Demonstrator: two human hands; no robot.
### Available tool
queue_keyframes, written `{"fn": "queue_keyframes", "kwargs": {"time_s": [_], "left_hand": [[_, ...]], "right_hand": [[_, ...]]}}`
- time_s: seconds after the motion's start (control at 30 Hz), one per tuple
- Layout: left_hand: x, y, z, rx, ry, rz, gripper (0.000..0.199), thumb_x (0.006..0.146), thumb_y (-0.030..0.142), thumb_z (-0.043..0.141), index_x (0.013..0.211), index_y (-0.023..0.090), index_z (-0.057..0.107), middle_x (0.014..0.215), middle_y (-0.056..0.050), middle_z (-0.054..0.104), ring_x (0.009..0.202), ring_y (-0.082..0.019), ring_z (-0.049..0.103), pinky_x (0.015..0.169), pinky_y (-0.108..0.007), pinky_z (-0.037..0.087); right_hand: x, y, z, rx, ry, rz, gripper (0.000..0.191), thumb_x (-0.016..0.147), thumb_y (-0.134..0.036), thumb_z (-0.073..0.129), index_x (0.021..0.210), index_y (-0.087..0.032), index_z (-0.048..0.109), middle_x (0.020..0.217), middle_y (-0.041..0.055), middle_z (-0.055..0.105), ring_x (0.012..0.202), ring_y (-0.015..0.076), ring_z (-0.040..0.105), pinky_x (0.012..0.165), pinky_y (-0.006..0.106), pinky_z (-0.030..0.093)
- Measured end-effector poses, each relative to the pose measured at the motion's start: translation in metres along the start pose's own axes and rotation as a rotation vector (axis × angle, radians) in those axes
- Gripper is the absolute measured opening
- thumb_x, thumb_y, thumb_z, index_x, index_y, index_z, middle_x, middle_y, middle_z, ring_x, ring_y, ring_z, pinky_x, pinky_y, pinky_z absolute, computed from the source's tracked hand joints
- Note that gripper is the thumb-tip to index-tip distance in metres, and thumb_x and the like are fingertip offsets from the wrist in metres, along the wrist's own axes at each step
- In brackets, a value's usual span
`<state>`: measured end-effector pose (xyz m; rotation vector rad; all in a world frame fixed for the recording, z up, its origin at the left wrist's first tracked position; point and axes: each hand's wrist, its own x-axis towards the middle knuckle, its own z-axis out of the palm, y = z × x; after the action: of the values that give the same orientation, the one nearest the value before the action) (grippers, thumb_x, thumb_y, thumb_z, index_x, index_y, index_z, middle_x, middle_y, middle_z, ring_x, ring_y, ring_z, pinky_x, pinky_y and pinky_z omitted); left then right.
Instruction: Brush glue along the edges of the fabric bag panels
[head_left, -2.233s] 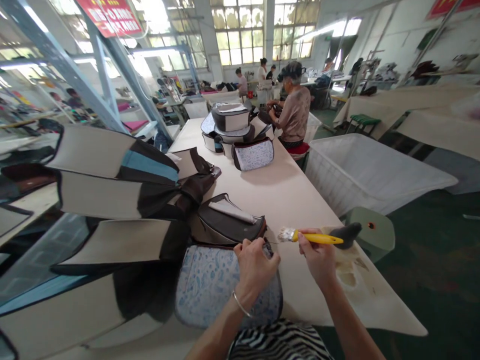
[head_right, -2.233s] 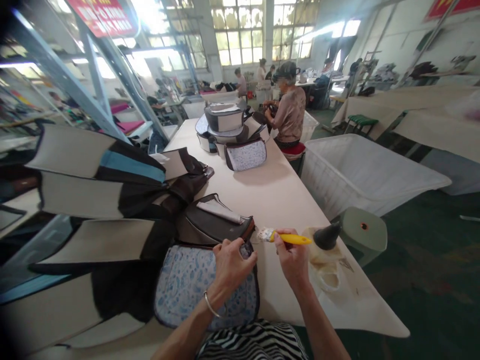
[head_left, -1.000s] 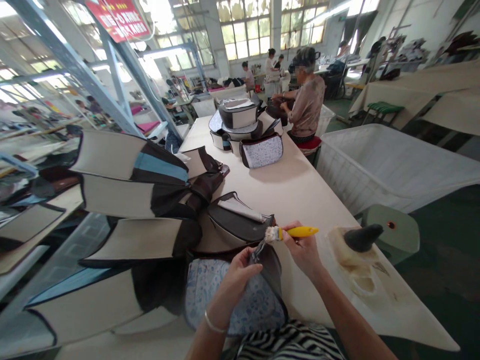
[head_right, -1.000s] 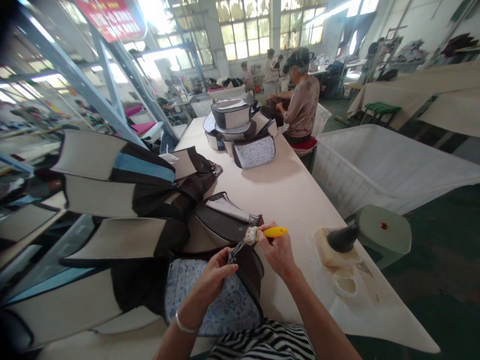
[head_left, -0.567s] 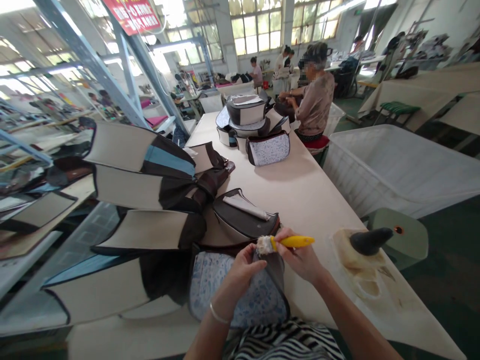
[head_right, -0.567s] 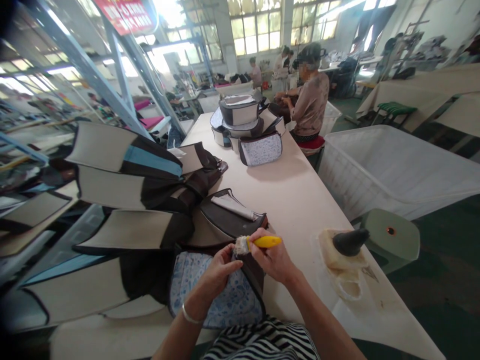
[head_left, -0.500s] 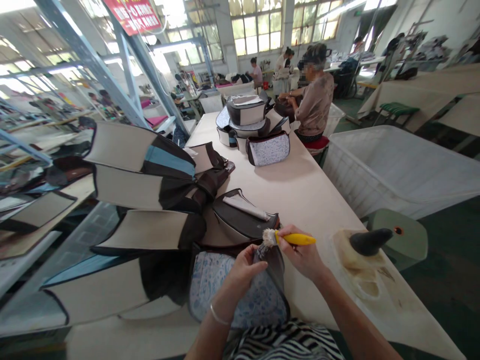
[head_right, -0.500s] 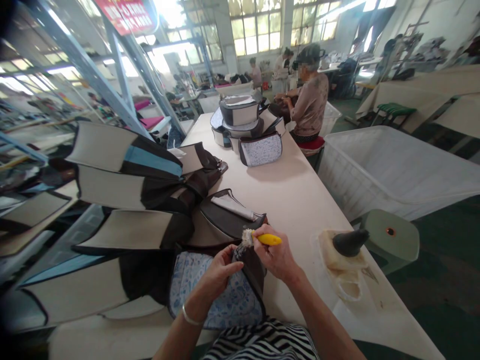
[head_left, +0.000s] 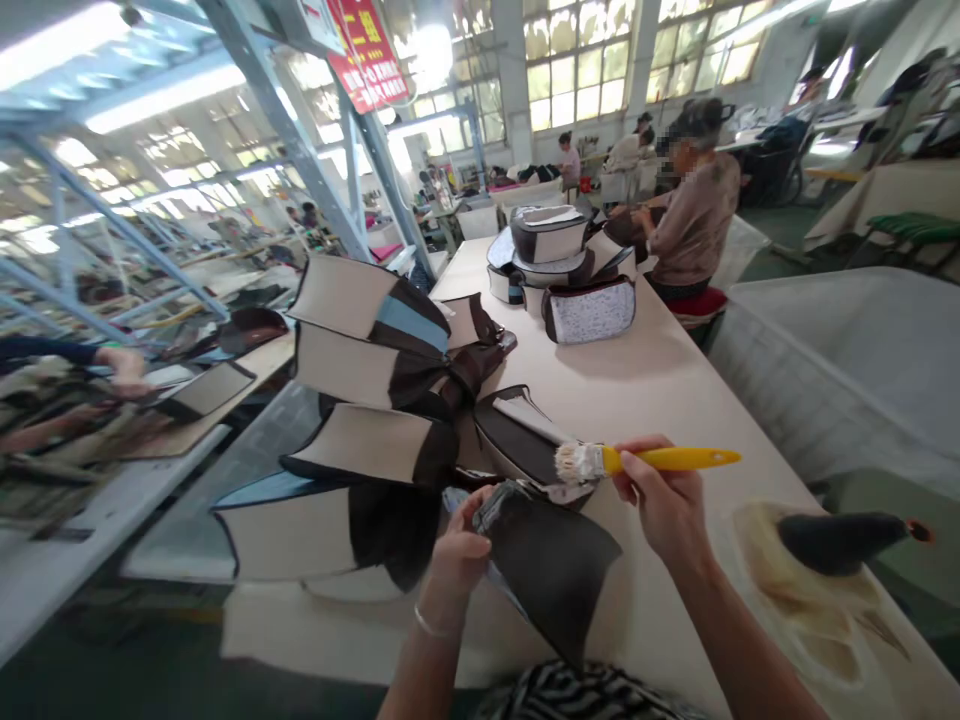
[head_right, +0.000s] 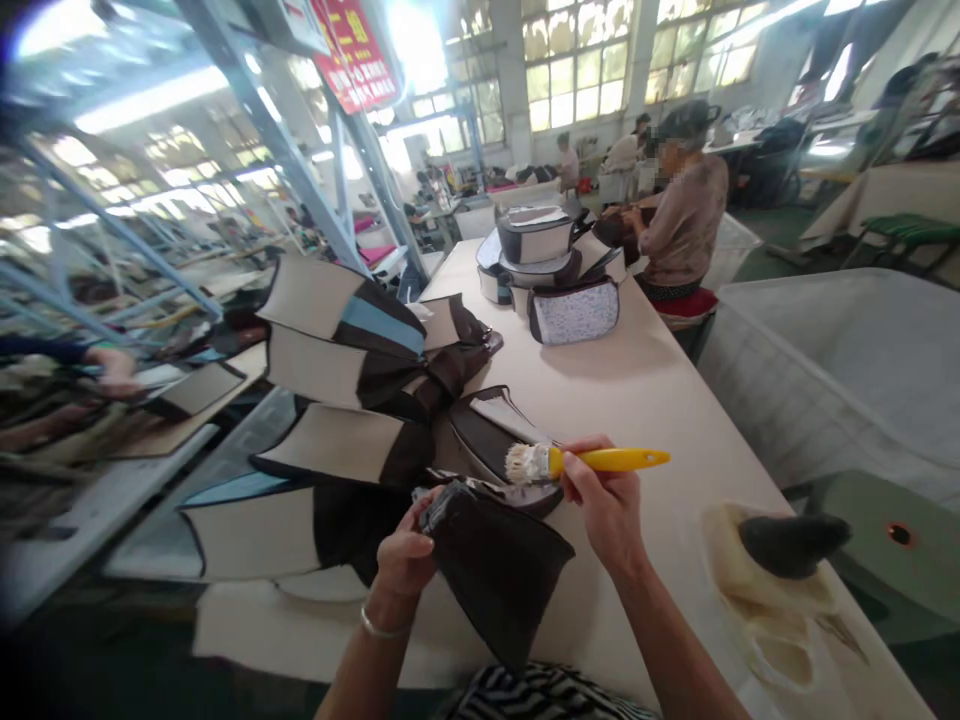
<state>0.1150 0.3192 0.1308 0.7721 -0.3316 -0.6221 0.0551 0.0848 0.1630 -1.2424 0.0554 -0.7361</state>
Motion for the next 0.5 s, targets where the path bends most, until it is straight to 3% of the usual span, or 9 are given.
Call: {"fn": "queue_keyframes", "kwargs": {"time_s": [0.2, 0.37, 0.5], "left_hand": [[-0.031, 0.019, -0.053, -0.114, 0.192, 0.139, 0.041, 0.045, 0.025, 0.067, 0.085, 0.017, 0.060, 0.069, -0.003, 0.064, 0.060, -0.017, 0.057, 0.059, -0.029, 0.045], [-0.044, 0.022, -0.066, -0.118, 0.235, 0.164, 0.039, 0.045, 0.031, 0.069, 0.080, 0.018, 0.055, 0.067, -0.002, 0.062, 0.058, -0.017, 0.056, 0.058, -0.029, 0.045], [-0.048, 0.021, -0.077, -0.078, 0.243, 0.153, 0.049, 0.045, 0.035, 0.070, 0.090, 0.018, 0.061, 0.073, -0.005, 0.066, 0.064, -0.021, 0.059, 0.064, -0.034, 0.048]], "right_hand": [[-0.006, -0.004, 0.052, 0.056, -0.216, 0.114, 0.016, 0.086, -0.033, 0.066, 0.089, -0.019, 0.059, 0.057, -0.0047, 0.050, 0.049, 0.0092, 0.044, 0.044, 0.023, 0.029], [-0.020, -0.011, 0.093, -0.002, -0.449, 0.073, 0.015, 0.088, -0.034, 0.062, 0.092, -0.020, 0.059, 0.066, -0.0035, 0.050, 0.054, 0.0095, 0.044, 0.047, 0.023, 0.034], [-0.026, -0.005, 0.115, -0.056, -0.632, -0.091, 0.006, 0.091, -0.028, 0.058, 0.094, -0.022, 0.059, 0.081, -0.0004, 0.054, 0.066, 0.0108, 0.051, 0.058, 0.024, 0.043]]}}
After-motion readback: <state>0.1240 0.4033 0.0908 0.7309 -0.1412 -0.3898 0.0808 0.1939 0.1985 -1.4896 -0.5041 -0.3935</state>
